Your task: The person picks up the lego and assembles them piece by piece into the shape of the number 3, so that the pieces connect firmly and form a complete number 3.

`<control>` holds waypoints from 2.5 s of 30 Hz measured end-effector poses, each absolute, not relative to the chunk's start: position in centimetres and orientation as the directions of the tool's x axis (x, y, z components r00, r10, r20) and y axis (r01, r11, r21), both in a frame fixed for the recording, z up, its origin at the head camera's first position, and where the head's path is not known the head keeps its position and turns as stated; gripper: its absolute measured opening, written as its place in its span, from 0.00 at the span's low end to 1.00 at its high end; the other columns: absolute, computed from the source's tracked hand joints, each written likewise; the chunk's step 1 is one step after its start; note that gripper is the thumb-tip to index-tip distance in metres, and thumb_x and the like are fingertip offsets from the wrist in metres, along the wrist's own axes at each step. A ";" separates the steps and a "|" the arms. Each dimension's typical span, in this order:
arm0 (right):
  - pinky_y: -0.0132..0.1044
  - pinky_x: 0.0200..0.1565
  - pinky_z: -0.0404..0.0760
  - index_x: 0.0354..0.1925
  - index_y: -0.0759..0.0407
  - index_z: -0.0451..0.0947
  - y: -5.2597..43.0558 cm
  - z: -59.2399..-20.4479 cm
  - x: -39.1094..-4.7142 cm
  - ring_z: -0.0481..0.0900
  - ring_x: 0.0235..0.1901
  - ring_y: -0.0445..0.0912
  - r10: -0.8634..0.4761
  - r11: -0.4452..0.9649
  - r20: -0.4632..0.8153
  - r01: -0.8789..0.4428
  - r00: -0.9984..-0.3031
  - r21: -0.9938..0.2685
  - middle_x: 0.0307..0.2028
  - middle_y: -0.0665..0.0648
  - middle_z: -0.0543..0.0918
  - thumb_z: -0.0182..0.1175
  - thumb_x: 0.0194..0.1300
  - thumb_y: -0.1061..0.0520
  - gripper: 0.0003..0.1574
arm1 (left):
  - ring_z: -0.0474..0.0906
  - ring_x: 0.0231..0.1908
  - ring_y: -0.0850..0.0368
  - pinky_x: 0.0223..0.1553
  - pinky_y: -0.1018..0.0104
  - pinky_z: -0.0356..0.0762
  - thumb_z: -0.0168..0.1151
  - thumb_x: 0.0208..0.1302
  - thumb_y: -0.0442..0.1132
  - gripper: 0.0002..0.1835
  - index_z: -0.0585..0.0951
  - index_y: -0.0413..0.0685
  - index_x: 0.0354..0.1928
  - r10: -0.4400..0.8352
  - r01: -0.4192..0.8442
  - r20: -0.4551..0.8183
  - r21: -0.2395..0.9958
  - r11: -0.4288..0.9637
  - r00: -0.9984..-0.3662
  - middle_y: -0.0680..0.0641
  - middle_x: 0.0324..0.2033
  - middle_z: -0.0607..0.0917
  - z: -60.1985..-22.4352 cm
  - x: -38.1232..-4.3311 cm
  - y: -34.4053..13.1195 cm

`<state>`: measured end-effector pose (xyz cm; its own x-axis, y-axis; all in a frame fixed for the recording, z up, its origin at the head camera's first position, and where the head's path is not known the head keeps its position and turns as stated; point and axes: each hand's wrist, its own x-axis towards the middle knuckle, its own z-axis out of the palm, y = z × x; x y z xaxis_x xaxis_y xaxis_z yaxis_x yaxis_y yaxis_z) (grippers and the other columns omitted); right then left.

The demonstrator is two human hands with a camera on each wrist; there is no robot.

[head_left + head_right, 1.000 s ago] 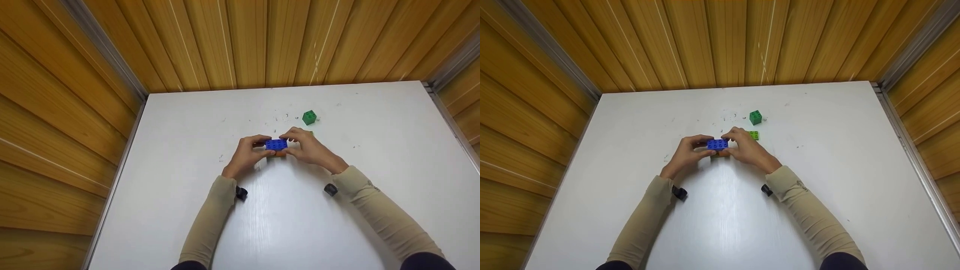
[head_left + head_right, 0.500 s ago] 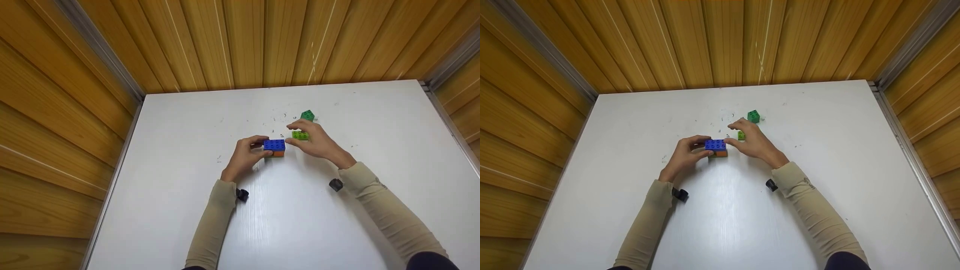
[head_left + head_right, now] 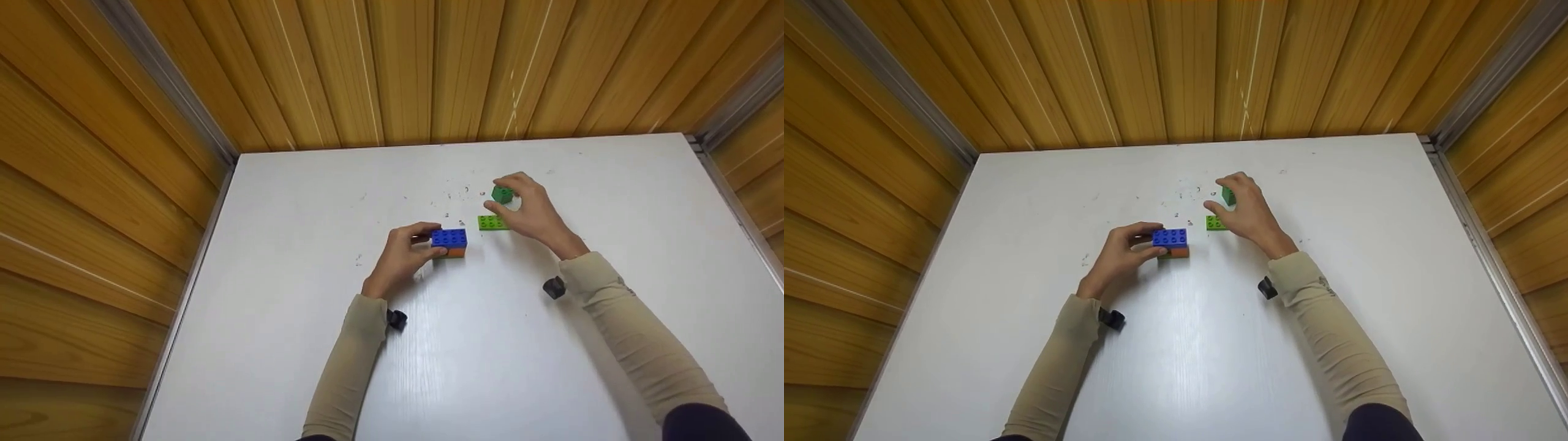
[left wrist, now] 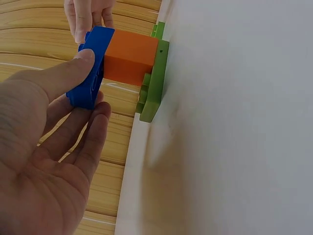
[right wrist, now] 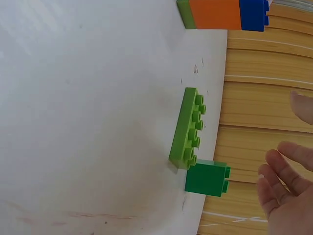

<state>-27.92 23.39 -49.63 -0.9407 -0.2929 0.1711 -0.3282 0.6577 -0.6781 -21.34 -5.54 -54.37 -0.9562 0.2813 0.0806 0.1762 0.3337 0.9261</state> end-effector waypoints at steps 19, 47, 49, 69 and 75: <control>0.62 0.74 0.69 0.73 0.70 0.70 23.6 -52.0 -30.4 0.70 0.70 0.66 -0.056 0.698 0.107 -0.116 -0.993 -0.707 0.67 0.70 0.73 0.74 0.70 0.46 0.46 | 0.86 0.57 0.57 0.62 0.64 0.84 0.77 0.66 0.37 0.26 0.85 0.44 0.65 0.277 0.179 0.093 0.935 0.307 -0.956 0.48 0.59 0.88 -54.6 -21.2 -5.7; 0.49 0.65 0.76 0.67 0.67 0.78 23.2 -55.2 -30.8 0.77 0.60 0.57 0.147 0.559 0.059 0.034 -0.987 -0.828 0.60 0.67 0.82 0.74 0.69 0.52 0.35 | 0.86 0.56 0.57 0.62 0.62 0.84 0.78 0.65 0.37 0.25 0.85 0.45 0.64 0.265 0.187 0.102 0.928 0.322 -0.959 0.49 0.59 0.88 -54.8 -21.5 -6.1; 0.48 0.63 0.76 0.66 0.67 0.78 23.3 -55.2 -30.8 0.78 0.59 0.56 0.145 0.558 0.062 0.029 -0.987 -0.830 0.60 0.67 0.82 0.74 0.69 0.52 0.34 | 0.85 0.55 0.58 0.62 0.63 0.84 0.78 0.65 0.38 0.25 0.86 0.48 0.64 0.259 0.175 0.091 0.929 0.325 -0.961 0.50 0.58 0.88 -54.9 -21.5 -6.1; 0.41 0.58 0.79 0.66 0.63 0.80 23.0 -53.5 -30.7 0.81 0.59 0.55 0.108 0.552 0.099 -0.023 -0.989 -0.834 0.58 0.65 0.85 0.73 0.70 0.52 0.32 | 0.87 0.54 0.58 0.59 0.65 0.85 0.78 0.66 0.37 0.27 0.84 0.42 0.66 0.273 0.198 0.111 0.928 0.317 -0.956 0.46 0.58 0.89 -54.9 -21.5 -6.3; 0.31 0.52 0.78 0.63 0.66 0.82 22.7 -52.3 -30.2 0.84 0.56 0.58 0.078 0.559 0.167 -0.096 -0.983 -0.824 0.55 0.67 0.87 0.76 0.68 0.52 0.31 | 0.88 0.50 0.59 0.56 0.67 0.86 0.77 0.66 0.37 0.26 0.84 0.41 0.65 0.285 0.205 0.115 0.929 0.309 -0.951 0.45 0.55 0.90 -54.9 -21.6 -6.1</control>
